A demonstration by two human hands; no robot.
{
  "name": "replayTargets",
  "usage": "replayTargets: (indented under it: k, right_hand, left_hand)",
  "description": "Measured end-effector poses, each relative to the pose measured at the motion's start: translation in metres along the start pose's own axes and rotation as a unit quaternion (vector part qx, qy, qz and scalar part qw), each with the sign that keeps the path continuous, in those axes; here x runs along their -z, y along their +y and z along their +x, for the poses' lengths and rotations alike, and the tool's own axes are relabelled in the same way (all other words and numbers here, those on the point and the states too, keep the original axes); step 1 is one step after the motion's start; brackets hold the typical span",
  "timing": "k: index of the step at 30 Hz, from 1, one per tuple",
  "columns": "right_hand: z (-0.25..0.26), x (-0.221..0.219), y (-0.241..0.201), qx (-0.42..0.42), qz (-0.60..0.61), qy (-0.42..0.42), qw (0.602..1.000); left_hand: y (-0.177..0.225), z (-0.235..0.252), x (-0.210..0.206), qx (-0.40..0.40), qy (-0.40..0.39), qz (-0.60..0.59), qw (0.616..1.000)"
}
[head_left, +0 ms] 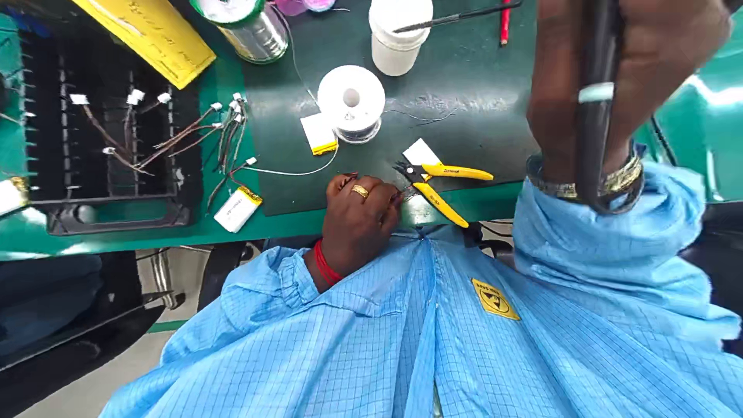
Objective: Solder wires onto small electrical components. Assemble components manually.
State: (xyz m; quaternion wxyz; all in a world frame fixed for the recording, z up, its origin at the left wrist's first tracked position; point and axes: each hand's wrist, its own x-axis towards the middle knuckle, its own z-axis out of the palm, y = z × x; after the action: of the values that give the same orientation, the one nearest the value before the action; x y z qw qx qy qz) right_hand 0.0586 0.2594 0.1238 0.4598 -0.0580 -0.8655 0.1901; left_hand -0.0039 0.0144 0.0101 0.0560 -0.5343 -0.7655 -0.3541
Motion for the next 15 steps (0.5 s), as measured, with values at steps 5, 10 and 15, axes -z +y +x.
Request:
replayTargets:
  k: [5,10,15]
  right_hand:
    - [-0.067,0.046,0.0,-0.008,-0.103,-0.025,0.994]
    - [-0.134,0.044,0.006,-0.174,0.107,0.074,0.976]
    - [-0.146,0.031,0.0,-0.332,0.264,0.128,0.896]
  left_hand:
    - [0.0,0.0,0.0,0.001,0.001,-0.005,1.0]
    - [0.0,0.0,-0.001,0.005,0.005,-0.002,1.0]
    - [0.001,0.0,-0.001,0.003,0.006,0.006,1.0]
